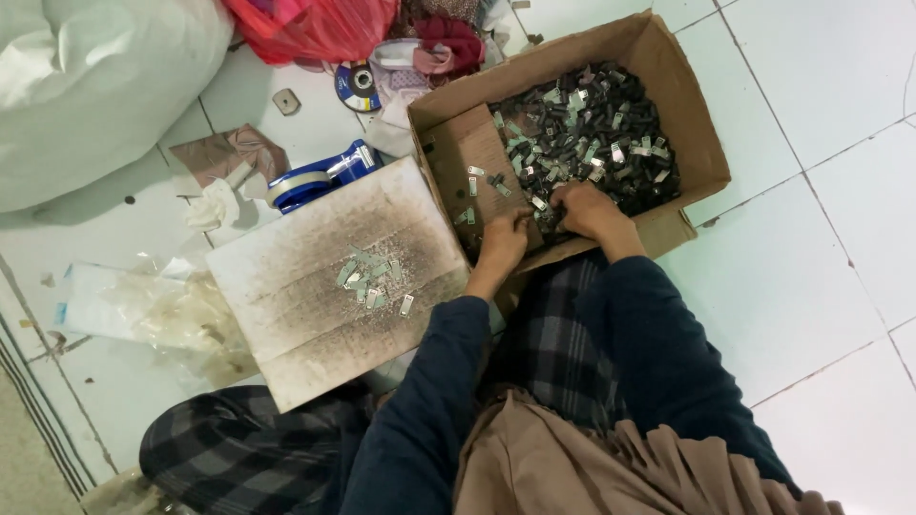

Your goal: Sorting and arranging small metal clips or components from a box onto a template board

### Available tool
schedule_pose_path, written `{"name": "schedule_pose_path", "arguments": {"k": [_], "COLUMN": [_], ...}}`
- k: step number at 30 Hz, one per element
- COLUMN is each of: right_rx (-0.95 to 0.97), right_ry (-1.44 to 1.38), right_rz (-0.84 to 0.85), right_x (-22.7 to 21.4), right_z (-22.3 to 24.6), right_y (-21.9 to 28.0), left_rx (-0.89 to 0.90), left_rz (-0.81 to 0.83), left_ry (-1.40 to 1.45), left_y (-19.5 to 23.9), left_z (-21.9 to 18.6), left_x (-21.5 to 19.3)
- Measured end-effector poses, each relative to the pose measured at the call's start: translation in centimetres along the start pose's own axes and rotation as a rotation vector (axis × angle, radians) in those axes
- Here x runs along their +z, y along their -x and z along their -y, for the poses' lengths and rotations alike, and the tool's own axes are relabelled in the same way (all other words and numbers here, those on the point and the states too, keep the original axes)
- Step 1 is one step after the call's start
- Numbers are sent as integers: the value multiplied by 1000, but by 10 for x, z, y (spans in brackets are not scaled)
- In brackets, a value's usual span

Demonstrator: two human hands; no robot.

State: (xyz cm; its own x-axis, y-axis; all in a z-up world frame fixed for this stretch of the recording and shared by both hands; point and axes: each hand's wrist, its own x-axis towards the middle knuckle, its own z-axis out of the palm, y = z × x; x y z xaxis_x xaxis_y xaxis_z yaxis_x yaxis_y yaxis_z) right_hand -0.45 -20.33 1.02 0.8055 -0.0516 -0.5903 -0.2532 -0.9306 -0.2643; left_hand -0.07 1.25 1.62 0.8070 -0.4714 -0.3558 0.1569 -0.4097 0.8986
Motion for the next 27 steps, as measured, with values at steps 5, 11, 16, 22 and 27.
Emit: {"name": "schedule_pose_path", "arguments": {"k": [5,11,16,22,27], "right_rx": [-14,-23,2,-110,-103], "right_ry": [49,86,-19,-157,22], "right_rz": [27,9,-38,17,44], "right_x": [-12,-11,-3,-33,9], "right_z": [15,18,9,38,5], "right_y": [12,11,3,43,-4], "left_rx": [-68,-90,-109,-109,-101], "left_rz": [20,10,17,24,21], "left_ry": [22,66,44,67,84], "left_y": [11,10,15,18,11], "left_z": [-10,-9,-18,-21,-12], "left_x": [-7,-9,-12,-14,-10]}}
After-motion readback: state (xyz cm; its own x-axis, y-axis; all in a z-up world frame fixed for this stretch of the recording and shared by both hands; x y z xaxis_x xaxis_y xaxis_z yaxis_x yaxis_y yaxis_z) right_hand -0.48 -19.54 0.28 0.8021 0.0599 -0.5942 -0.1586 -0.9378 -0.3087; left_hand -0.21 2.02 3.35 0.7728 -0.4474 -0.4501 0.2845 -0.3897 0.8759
